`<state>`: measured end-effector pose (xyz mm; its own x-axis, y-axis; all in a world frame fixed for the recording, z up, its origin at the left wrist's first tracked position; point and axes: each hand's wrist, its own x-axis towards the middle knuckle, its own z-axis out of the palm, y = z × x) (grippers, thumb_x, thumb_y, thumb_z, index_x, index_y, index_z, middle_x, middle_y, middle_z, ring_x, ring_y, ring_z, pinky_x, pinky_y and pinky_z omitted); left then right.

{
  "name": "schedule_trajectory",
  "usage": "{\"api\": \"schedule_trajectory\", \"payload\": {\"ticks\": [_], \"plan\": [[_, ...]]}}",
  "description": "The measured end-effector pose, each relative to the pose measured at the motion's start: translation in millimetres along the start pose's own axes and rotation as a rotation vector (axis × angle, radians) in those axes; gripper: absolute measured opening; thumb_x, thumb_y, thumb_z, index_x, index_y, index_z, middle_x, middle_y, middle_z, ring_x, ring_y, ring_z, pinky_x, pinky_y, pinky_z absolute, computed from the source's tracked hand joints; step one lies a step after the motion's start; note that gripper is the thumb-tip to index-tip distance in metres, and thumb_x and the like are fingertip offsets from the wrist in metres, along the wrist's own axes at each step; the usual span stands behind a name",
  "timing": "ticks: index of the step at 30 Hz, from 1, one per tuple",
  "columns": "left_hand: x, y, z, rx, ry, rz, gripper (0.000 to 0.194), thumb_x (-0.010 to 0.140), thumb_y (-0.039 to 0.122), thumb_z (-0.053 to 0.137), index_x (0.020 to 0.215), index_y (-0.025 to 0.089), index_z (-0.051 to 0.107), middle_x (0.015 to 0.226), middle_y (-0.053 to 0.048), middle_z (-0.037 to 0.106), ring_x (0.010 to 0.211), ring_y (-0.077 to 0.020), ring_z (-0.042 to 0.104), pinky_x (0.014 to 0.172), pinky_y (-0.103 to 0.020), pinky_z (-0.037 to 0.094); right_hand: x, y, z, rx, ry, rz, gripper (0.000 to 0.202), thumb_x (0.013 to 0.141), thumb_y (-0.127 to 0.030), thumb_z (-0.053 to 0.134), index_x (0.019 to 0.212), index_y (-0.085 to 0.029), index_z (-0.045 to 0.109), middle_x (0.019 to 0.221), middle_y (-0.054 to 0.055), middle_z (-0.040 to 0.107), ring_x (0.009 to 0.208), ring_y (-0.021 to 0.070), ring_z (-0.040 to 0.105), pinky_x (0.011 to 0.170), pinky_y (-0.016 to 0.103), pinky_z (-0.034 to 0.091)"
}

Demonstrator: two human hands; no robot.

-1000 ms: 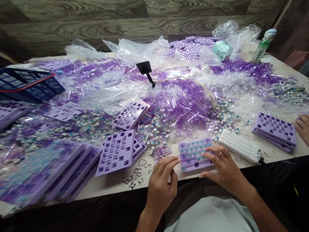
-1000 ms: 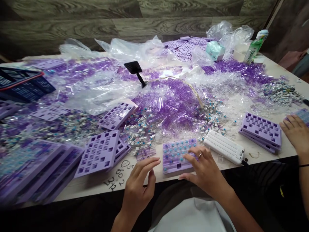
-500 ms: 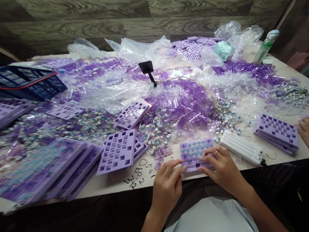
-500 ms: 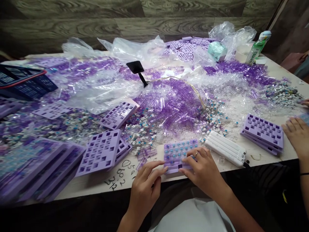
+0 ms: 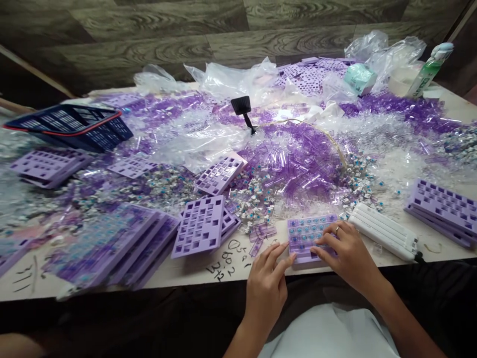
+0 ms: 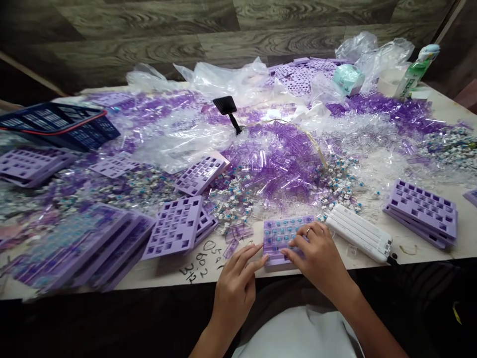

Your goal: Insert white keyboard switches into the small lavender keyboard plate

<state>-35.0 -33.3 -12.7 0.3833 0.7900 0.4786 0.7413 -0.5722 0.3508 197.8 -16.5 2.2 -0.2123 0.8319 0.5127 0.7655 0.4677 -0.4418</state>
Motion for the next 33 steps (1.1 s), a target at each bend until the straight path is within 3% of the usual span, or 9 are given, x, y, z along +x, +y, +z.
{"api": "schedule_trajectory", "payload": {"ticks": [5, 10, 14, 17, 24, 29, 33], "plan": [[-14.5, 5.2, 3.1, 0.129, -0.04, 0.037, 0.056, 0.091, -0.003, 0.045, 0.134, 0.028, 0.063, 0.136, -0.004, 0.068, 0.131, -0.0231, 0.059, 0.107, -0.044, 0.052, 5.0, 1.0, 1.0, -0.027, -0.009, -0.009, 0.029, 0.101, -0.034, 0.062, 0.076, -0.021, 0.066, 0.084, 0.004, 0.064, 0.086, 0.0204, 0.058, 0.087, 0.038, 0.046], [-13.7, 8.5, 2.3, 0.119, -0.034, 0.037, 0.054, 0.092, -0.001, 0.044, 0.133, 0.029, 0.063, 0.134, -0.005, 0.068, 0.127, -0.0236, 0.061, 0.105, -0.044, 0.051, 3.1, 0.6, 4.0, -0.022, 0.023, -0.001, 0.029, 0.101, -0.033, 0.06, 0.076, -0.021, 0.067, 0.083, 0.004, 0.064, 0.085, 0.021, 0.059, 0.085, 0.039, 0.046], [3.5, 1.6, -2.6, -0.006, 0.05, -0.028, 0.041, 0.094, 0.005, 0.049, 0.126, 0.027, 0.064, 0.128, -0.007, 0.069, 0.118, -0.0217, 0.064, 0.099, -0.039, 0.054, -3.6, 2.6, 6.1, 0.001, 0.064, 0.013, 0.021, 0.101, -0.032, 0.061, 0.084, -0.023, 0.072, 0.086, 0.005, 0.065, 0.089, 0.0221, 0.061, 0.086, 0.039, 0.047], [25.3, -14.4, -3.9, 0.025, 0.148, -0.1, 0.036, 0.096, 0.009, 0.051, 0.127, 0.023, 0.063, 0.125, -0.008, 0.07, 0.116, -0.0236, 0.065, 0.1, -0.041, 0.053, -8.7, 5.7, 7.1, 0.039, 0.084, 0.011, 0.017, 0.1, -0.03, 0.062, 0.088, -0.023, 0.073, 0.087, 0.004, 0.067, 0.089, 0.0211, 0.062, 0.089, 0.039, 0.049], [65.0, -48.3, 4.2, 0.207, 0.088, -0.245, 0.031, 0.095, 0.021, 0.056, 0.123, 0.019, 0.067, 0.11, -0.01, 0.075, 0.107, -0.0321, 0.065, 0.09, -0.046, 0.053, -13.2, 7.2, 11.3, 0.116, 0.111, 0.047, 0.014, 0.1, -0.029, 0.062, 0.091, -0.024, 0.072, 0.088, 0.004, 0.067, 0.091, 0.0211, 0.063, 0.099, 0.044, 0.048], [70.3, -51.4, 3.6, 0.104, 0.157, -0.234, 0.025, 0.096, 0.025, 0.057, 0.117, 0.019, 0.069, 0.106, -0.009, 0.075, 0.105, -0.0301, 0.067, 0.092, -0.046, 0.055, -13.0, 7.1, 14.3, 0.092, 0.139, 0.027, 0.011, 0.098, -0.026, 0.065, 0.091, -0.023, 0.072, 0.088, 0.003, 0.067, 0.09, 0.0204, 0.063, 0.097, 0.042, 0.05], [69.4, -40.1, 0.3, -0.15, 0.259, -0.309, 0.023, 0.095, 0.034, 0.063, 0.111, 0.019, 0.07, 0.105, -0.007, 0.074, 0.098, -0.0234, 0.071, 0.093, -0.041, 0.058, -12.6, 6.9, 13.7, 0.096, 0.135, 0.041, 0.01, 0.098, -0.025, 0.064, 0.093, -0.024, 0.072, 0.088, 0.003, 0.068, 0.091, 0.0206, 0.064, 0.097, 0.043, 0.051]]}}
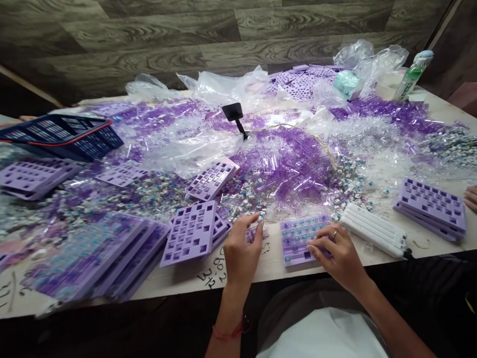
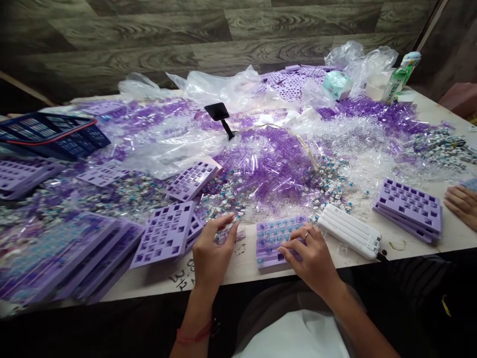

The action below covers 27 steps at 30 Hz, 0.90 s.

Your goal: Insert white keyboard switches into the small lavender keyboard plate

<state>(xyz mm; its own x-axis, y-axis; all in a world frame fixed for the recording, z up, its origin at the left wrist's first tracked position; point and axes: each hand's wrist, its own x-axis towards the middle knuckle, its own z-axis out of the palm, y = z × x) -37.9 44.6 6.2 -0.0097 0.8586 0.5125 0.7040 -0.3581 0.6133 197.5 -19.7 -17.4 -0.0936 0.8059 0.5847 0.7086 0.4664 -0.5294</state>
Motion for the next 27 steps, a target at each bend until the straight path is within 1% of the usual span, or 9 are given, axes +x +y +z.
{"api": "schedule_trajectory", "payload": {"ticks": [1, 3, 5, 7, 11, 18, 22, 24, 27], "plan": [[-2.9, 5.6, -0.5, -0.095, -0.018, -0.061, 0.024, 0.095, 0.036, 0.065, 0.111, 0.019, 0.069, 0.104, -0.006, 0.074, 0.095, -0.0215, 0.072, 0.091, -0.039, 0.06, 0.1, -0.5, -0.7, 0.007, 0.001, 0.002, 0.009, 0.098, -0.025, 0.063, 0.095, -0.024, 0.072, 0.089, 0.004, 0.068, 0.091, 0.0207, 0.064, 0.098, 0.044, 0.051], [-10.9, 19.6, -1.7, -0.305, -0.121, -0.172, 0.027, 0.093, 0.039, 0.067, 0.112, 0.02, 0.069, 0.103, -0.006, 0.073, 0.09, -0.0187, 0.072, 0.086, -0.035, 0.063, 0.2, -2.3, -3.0, 0.028, 0.018, -0.002, 0.01, 0.098, -0.023, 0.063, 0.102, -0.025, 0.072, 0.091, 0.004, 0.069, 0.092, 0.0209, 0.065, 0.101, 0.046, 0.05], [-20.7, 34.9, -2.5, -0.475, -0.266, -0.211, 0.026, 0.092, 0.04, 0.068, 0.108, 0.019, 0.07, 0.101, -0.006, 0.073, 0.09, -0.018, 0.073, 0.083, -0.031, 0.064, 0.2, -5.6, -6.2, 0.05, 0.046, -0.025, 0.013, 0.096, -0.02, 0.064, 0.107, -0.026, 0.07, 0.092, 0.004, 0.07, 0.093, 0.0205, 0.066, 0.103, 0.047, 0.05], [-30.5, 47.7, -2.7, -0.566, -0.357, -0.211, 0.022, 0.092, 0.037, 0.07, 0.105, 0.019, 0.072, 0.099, -0.007, 0.072, 0.09, -0.0178, 0.072, 0.082, -0.029, 0.064, 0.1, -10.4, -9.8, 0.077, 0.044, -0.067, 0.017, 0.094, -0.018, 0.067, 0.108, -0.027, 0.07, 0.093, 0.003, 0.071, 0.092, 0.0196, 0.067, 0.104, 0.047, 0.05], [-44.5, 58.0, -1.0, -0.667, -0.385, -0.24, 0.015, 0.091, 0.031, 0.072, 0.101, 0.02, 0.074, 0.095, -0.006, 0.071, 0.088, -0.0165, 0.071, 0.079, -0.026, 0.063, 0.3, -19.5, -15.6, 0.128, -0.006, -0.096, 0.021, 0.094, -0.018, 0.068, 0.111, -0.03, 0.07, 0.092, 0.001, 0.073, 0.09, 0.0182, 0.068, 0.105, 0.047, 0.049], [-48.6, 54.6, -0.6, -0.727, -0.445, -0.334, 0.013, 0.091, 0.031, 0.071, 0.097, 0.02, 0.074, 0.09, -0.004, 0.072, 0.085, -0.0172, 0.073, 0.078, -0.026, 0.063, 3.6, -20.4, -18.7, 0.11, -0.058, -0.128, 0.024, 0.094, -0.014, 0.067, 0.112, -0.03, 0.071, 0.099, 0.0, 0.075, 0.094, 0.0167, 0.067, 0.107, 0.044, 0.046], [-45.4, 52.5, -3.3, -0.664, -0.49, -0.254, 0.015, 0.094, 0.027, 0.067, 0.108, 0.022, 0.072, 0.096, -0.003, 0.073, 0.089, -0.0167, 0.073, 0.08, -0.026, 0.062, 5.0, -18.5, -20.7, 0.117, -0.066, -0.084, 0.016, 0.093, -0.018, 0.07, 0.106, -0.028, 0.072, 0.093, 0.001, 0.071, 0.093, 0.0184, 0.064, 0.102, 0.044, 0.047], [-41.5, 50.1, -5.6, -0.549, -0.447, -0.138, 0.018, 0.096, 0.024, 0.065, 0.113, 0.023, 0.07, 0.1, -0.003, 0.073, 0.091, -0.0158, 0.072, 0.081, -0.027, 0.061, 4.9, -16.5, -22.9, 0.104, -0.087, -0.056, 0.013, 0.093, -0.022, 0.072, 0.104, -0.027, 0.073, 0.094, 0.002, 0.069, 0.097, 0.0205, 0.062, 0.099, 0.044, 0.047], [-34.8, 45.8, -8.4, -0.297, -0.324, 0.097, 0.02, 0.096, 0.018, 0.065, 0.115, 0.025, 0.07, 0.106, -0.003, 0.072, 0.098, -0.0173, 0.067, 0.088, -0.031, 0.058, 3.6, -12.8, -26.3, 0.039, -0.145, -0.026, 0.011, 0.093, -0.023, 0.072, 0.103, -0.028, 0.074, 0.102, 0.004, 0.067, 0.105, 0.0233, 0.059, 0.1, 0.045, 0.045]]}}
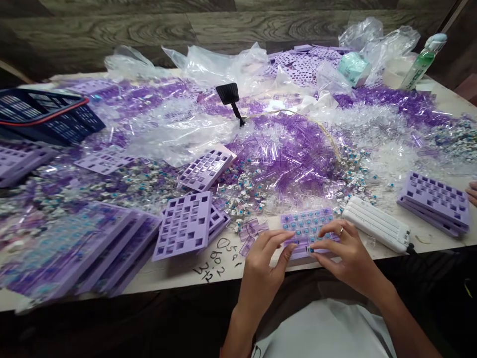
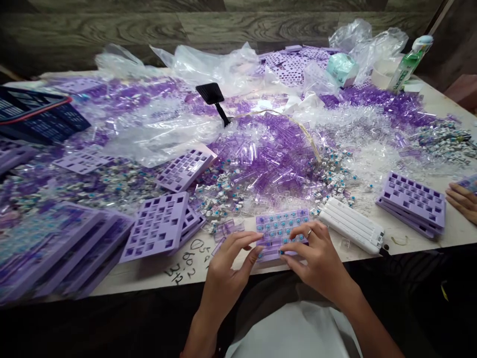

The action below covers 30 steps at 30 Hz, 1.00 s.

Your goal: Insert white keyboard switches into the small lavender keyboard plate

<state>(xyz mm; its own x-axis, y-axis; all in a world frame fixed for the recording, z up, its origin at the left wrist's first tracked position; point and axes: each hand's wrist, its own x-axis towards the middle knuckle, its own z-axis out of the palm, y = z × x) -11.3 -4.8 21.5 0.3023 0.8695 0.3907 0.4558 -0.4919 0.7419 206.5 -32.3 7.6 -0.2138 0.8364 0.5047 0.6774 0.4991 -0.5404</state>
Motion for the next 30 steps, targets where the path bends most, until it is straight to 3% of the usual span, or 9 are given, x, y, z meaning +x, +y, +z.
{"api": "schedule_trajectory", "payload": {"ticks": [3, 9, 17, 22, 30], "plan": [[1.6, -2.9, -0.7, 0.228, 0.002, 0.14, 0.024, 0.096, 0.016, 0.064, 0.116, 0.027, 0.072, 0.118, -0.006, 0.067, 0.11, -0.0213, 0.06, 0.097, -0.038, 0.053, -1.8, 1.6, -1.4, -0.043, -0.039, 0.01, 0.011, 0.094, -0.023, 0.071, 0.104, -0.027, 0.074, 0.106, 0.005, 0.067, 0.108, 0.024, 0.058, 0.104, 0.047, 0.042], [-5.9, -8.5, 9.3, 0.401, -0.062, 0.2, 0.026, 0.097, 0.018, 0.062, 0.117, 0.031, 0.074, 0.142, -0.008, 0.053, 0.128, -0.027, 0.046, 0.108, -0.047, 0.046, -0.1, -1.7, 1.5, -0.092, -0.063, -0.006, 0.01, 0.095, -0.023, 0.069, 0.105, -0.026, 0.072, 0.109, 0.006, 0.067, 0.109, 0.0244, 0.057, 0.102, 0.047, 0.04], [-7.6, -16.7, 10.7, 0.324, -0.088, 0.186, 0.023, 0.097, 0.021, 0.063, 0.116, 0.03, 0.073, 0.143, -0.007, 0.054, 0.131, -0.0268, 0.046, 0.11, -0.047, 0.044, -0.2, 1.9, 8.1, -0.035, -0.04, 0.007, 0.007, 0.095, -0.021, 0.069, 0.099, -0.026, 0.073, 0.104, 0.004, 0.068, 0.102, 0.0219, 0.058, 0.097, 0.044, 0.041], [-9.4, -20.3, 8.0, 0.238, -0.024, 0.165, 0.033, 0.096, 0.011, 0.061, 0.124, 0.028, 0.068, 0.14, -0.007, 0.058, 0.13, -0.0249, 0.049, 0.111, -0.046, 0.044, -3.5, 2.8, 10.5, 0.0, -0.006, 0.038, 0.009, 0.095, -0.022, 0.07, 0.099, -0.028, 0.075, 0.104, 0.004, 0.069, 0.104, 0.0224, 0.059, 0.099, 0.045, 0.042], [-9.4, -19.6, 6.7, 0.19, 0.005, 0.118, 0.028, 0.095, 0.014, 0.063, 0.118, 0.028, 0.069, 0.132, -0.006, 0.061, 0.128, -0.0243, 0.051, 0.112, -0.047, 0.044, -6.9, 1.4, 13.5, 0.04, 0.025, 0.104, 0.009, 0.094, -0.022, 0.071, 0.099, -0.029, 0.076, 0.106, 0.004, 0.07, 0.105, 0.0236, 0.061, 0.097, 0.046, 0.041]]}}
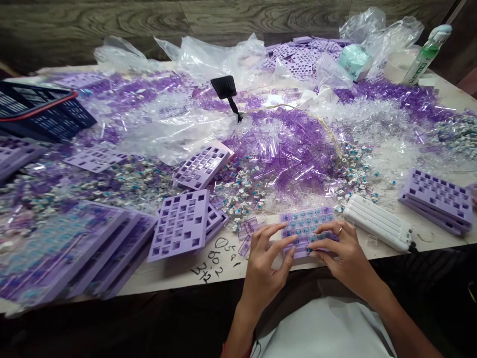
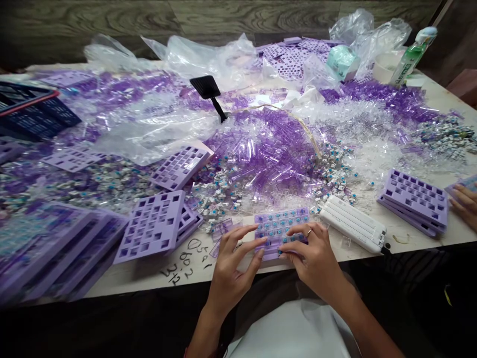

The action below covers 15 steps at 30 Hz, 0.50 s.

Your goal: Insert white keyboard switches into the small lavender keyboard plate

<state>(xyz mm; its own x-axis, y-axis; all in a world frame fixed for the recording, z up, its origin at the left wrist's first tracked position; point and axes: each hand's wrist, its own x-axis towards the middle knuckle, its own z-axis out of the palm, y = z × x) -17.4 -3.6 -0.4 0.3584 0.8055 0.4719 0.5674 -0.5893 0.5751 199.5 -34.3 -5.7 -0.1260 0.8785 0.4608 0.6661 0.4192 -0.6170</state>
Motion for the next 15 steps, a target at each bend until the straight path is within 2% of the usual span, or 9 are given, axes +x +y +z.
{"api": "schedule_trajectory", "payload": {"ticks": [11, 15], "plan": [[1.3, 1.9, -0.8, 0.001, -0.002, -0.013, 0.024, 0.096, 0.016, 0.062, 0.116, 0.027, 0.069, 0.13, -0.007, 0.063, 0.126, -0.0246, 0.053, 0.11, -0.049, 0.046, -3.4, -0.7, 4.7, -0.001, 0.012, 0.049, 0.009, 0.095, -0.024, 0.07, 0.097, -0.03, 0.076, 0.109, 0.004, 0.069, 0.105, 0.0242, 0.061, 0.094, 0.045, 0.043], [1.4, 2.0, -1.0, 0.011, -0.007, -0.013, 0.024, 0.096, 0.017, 0.061, 0.116, 0.027, 0.07, 0.13, -0.007, 0.063, 0.125, -0.0248, 0.054, 0.109, -0.048, 0.047, -2.8, -4.1, 1.1, -0.068, 0.001, 0.018, 0.01, 0.096, -0.023, 0.069, 0.098, -0.03, 0.075, 0.11, 0.004, 0.069, 0.108, 0.0244, 0.061, 0.1, 0.047, 0.041]]}}
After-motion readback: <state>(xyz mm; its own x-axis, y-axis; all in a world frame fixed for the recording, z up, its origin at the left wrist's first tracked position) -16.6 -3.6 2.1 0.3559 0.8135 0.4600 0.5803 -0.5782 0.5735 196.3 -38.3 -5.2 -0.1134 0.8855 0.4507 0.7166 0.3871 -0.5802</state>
